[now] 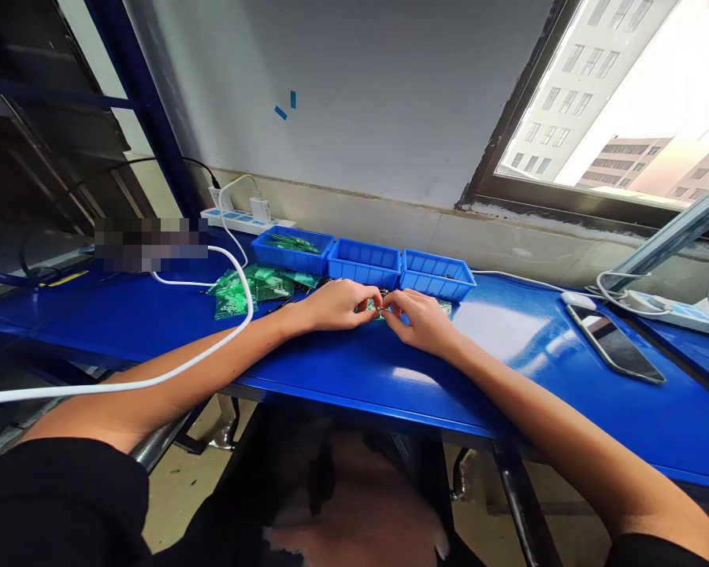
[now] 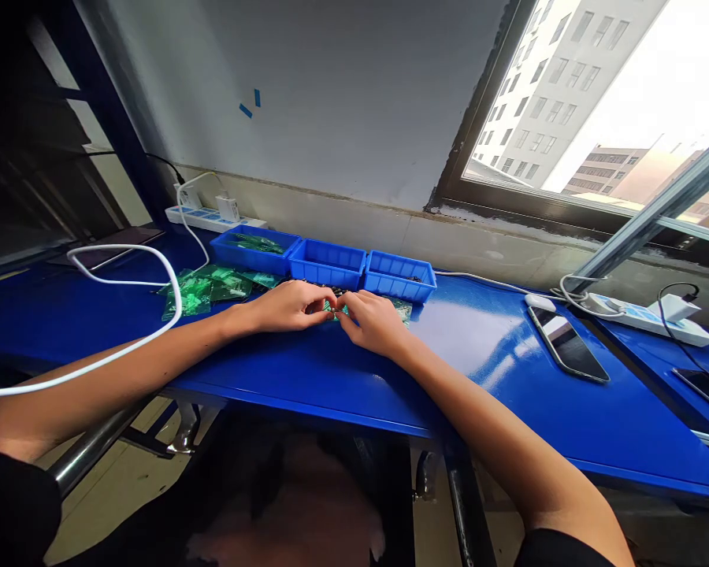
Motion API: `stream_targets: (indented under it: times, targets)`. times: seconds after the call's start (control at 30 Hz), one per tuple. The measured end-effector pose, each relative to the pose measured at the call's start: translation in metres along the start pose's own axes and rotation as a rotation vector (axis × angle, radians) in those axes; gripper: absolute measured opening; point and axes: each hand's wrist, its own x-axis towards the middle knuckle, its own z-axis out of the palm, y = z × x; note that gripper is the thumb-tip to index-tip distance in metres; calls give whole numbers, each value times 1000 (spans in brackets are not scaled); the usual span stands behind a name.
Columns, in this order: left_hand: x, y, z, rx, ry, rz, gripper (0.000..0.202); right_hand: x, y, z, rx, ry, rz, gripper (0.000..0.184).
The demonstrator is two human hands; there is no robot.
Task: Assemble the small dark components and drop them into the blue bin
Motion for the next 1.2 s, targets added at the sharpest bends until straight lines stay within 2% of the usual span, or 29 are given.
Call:
stream_targets:
  times: [0.5,0.67,0.9,1.2]
  targets:
    - [0,3,-3,-27,-32,29,17,-1,0,1,17,11,-50,7]
    - [0,2,-3,-40,-29,34,18,0,0,1,16,61,-88,7]
    - [0,1,-4,-81,-7,16,22,0,-1,2,-20,149,-67,7]
    - [0,0,-4,-115,-1,26,24,0,-1,4,-44,240,-74,14]
